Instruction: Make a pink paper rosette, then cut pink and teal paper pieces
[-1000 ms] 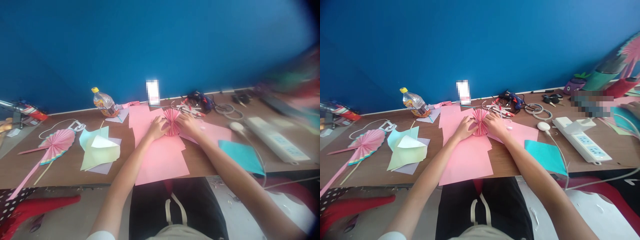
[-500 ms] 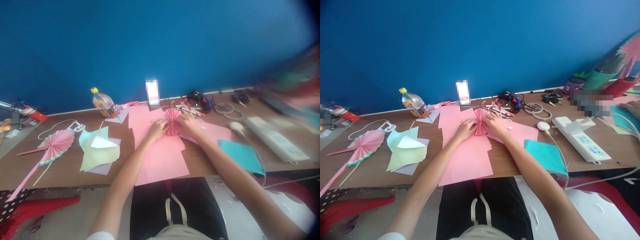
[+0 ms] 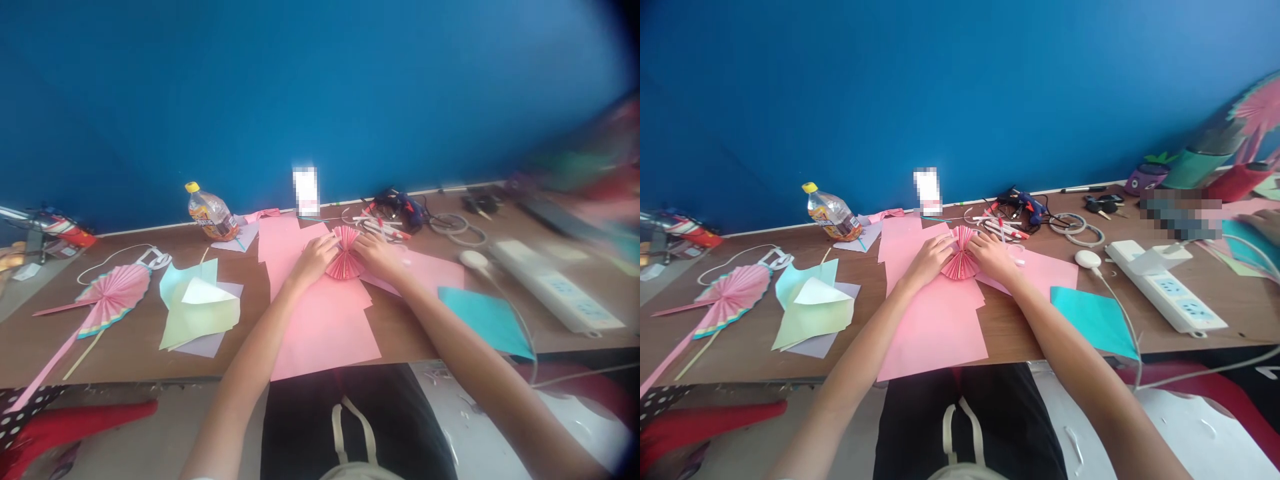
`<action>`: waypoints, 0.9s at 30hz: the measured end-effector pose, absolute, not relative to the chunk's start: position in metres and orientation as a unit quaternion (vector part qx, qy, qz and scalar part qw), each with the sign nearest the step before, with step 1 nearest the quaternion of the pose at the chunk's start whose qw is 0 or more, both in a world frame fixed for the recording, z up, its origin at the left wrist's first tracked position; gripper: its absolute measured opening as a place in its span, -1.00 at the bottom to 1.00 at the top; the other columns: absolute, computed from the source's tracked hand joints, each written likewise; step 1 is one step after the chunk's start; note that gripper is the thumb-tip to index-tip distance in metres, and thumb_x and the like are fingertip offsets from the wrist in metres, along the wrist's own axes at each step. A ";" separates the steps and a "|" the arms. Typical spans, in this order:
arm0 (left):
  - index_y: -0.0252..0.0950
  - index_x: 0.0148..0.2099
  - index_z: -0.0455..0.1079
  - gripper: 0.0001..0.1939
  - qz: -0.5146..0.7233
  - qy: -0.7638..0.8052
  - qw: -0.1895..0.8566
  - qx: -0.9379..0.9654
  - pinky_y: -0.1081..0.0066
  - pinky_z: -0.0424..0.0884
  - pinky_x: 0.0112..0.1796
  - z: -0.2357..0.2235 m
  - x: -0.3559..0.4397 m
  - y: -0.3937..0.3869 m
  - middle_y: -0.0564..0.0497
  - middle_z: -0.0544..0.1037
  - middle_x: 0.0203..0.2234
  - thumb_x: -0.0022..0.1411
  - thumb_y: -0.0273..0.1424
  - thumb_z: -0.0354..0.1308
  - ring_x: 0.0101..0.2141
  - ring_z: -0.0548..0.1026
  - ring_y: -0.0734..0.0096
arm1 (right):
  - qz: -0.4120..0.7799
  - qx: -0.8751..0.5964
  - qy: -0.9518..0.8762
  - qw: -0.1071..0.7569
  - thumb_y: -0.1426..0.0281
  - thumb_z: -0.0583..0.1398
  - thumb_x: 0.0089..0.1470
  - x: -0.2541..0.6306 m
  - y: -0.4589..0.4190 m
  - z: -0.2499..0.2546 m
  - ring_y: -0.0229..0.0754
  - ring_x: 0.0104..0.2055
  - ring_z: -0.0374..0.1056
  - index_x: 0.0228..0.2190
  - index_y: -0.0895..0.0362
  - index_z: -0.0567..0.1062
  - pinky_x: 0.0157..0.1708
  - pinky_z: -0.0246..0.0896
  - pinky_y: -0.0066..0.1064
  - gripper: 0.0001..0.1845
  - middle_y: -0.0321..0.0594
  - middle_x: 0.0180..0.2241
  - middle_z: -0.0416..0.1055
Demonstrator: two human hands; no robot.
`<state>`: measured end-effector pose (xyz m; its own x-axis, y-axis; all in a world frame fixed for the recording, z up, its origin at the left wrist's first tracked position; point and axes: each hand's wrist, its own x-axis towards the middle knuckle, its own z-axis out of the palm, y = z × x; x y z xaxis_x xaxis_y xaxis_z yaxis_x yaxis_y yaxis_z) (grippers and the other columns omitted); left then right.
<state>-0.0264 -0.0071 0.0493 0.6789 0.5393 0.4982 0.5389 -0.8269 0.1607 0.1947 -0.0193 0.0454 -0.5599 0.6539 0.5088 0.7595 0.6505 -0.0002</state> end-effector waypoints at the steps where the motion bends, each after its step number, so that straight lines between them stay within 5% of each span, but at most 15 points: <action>1: -0.27 -0.22 0.43 -0.80 0.269 0.292 -0.002 0.918 0.07 0.20 0.17 0.048 -0.027 -0.006 -0.11 0.41 0.13 0.32 -0.54 -0.01 0.22 0.24 0.15 | -0.108 -0.403 -0.877 0.238 0.57 0.06 0.19 0.195 -0.020 0.046 -0.07 -0.20 0.24 -0.31 0.14 0.47 -0.20 0.00 -0.30 -0.80 -0.11 -0.29 0.44; 8: -0.26 -0.17 0.44 -0.84 0.216 0.318 -0.021 0.923 0.16 0.29 0.02 0.045 -0.029 -0.006 -0.13 0.54 -0.15 0.32 -0.50 0.03 0.00 0.41 0.17 | -0.103 -0.405 -0.877 0.237 0.58 0.04 0.20 0.194 -0.021 0.048 -0.09 -0.22 0.23 -0.33 0.15 0.48 -0.21 0.00 -0.31 -0.78 -0.13 -0.33 0.42; 14: -0.29 0.04 0.38 -0.72 0.221 0.339 -0.024 0.914 0.21 0.30 0.01 0.042 -0.030 -0.006 -0.13 0.52 -0.12 0.33 -0.52 -0.02 -0.05 0.42 0.23 | -0.111 -0.398 -0.878 0.240 0.56 0.07 0.19 0.194 -0.020 0.045 -0.09 -0.24 0.21 -0.33 0.15 0.48 -0.21 0.00 -0.31 -0.81 -0.13 -0.33 0.42; 19: -0.33 -0.02 0.40 -0.77 0.213 0.344 -0.025 0.914 0.23 0.33 -0.04 0.042 -0.027 -0.007 -0.12 0.54 -0.16 0.35 -0.49 -0.02 -0.07 0.42 0.21 | -0.119 -0.394 -0.879 0.240 0.57 0.05 0.19 0.195 -0.019 0.045 -0.08 -0.25 0.20 -0.33 0.16 0.48 -0.21 -0.01 -0.30 -0.79 -0.12 -0.33 0.42; 27: -0.29 0.00 0.32 -0.80 0.279 0.373 0.126 0.876 0.31 0.39 -0.06 0.040 -0.025 -0.008 -0.09 0.49 -0.14 0.35 -0.45 0.01 -0.09 0.46 0.31 | -0.120 -0.393 -0.880 0.237 0.53 0.07 0.22 0.196 -0.017 0.042 -0.08 -0.27 0.19 -0.36 0.15 0.47 -0.24 -0.01 -0.31 -0.80 -0.13 -0.35 0.42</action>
<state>-0.0250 -0.0080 0.0398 0.5669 0.7232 0.3945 0.5827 -0.6906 0.4285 0.1959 -0.0170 0.0421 -0.5791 0.6342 0.5123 0.7482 0.6630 0.0251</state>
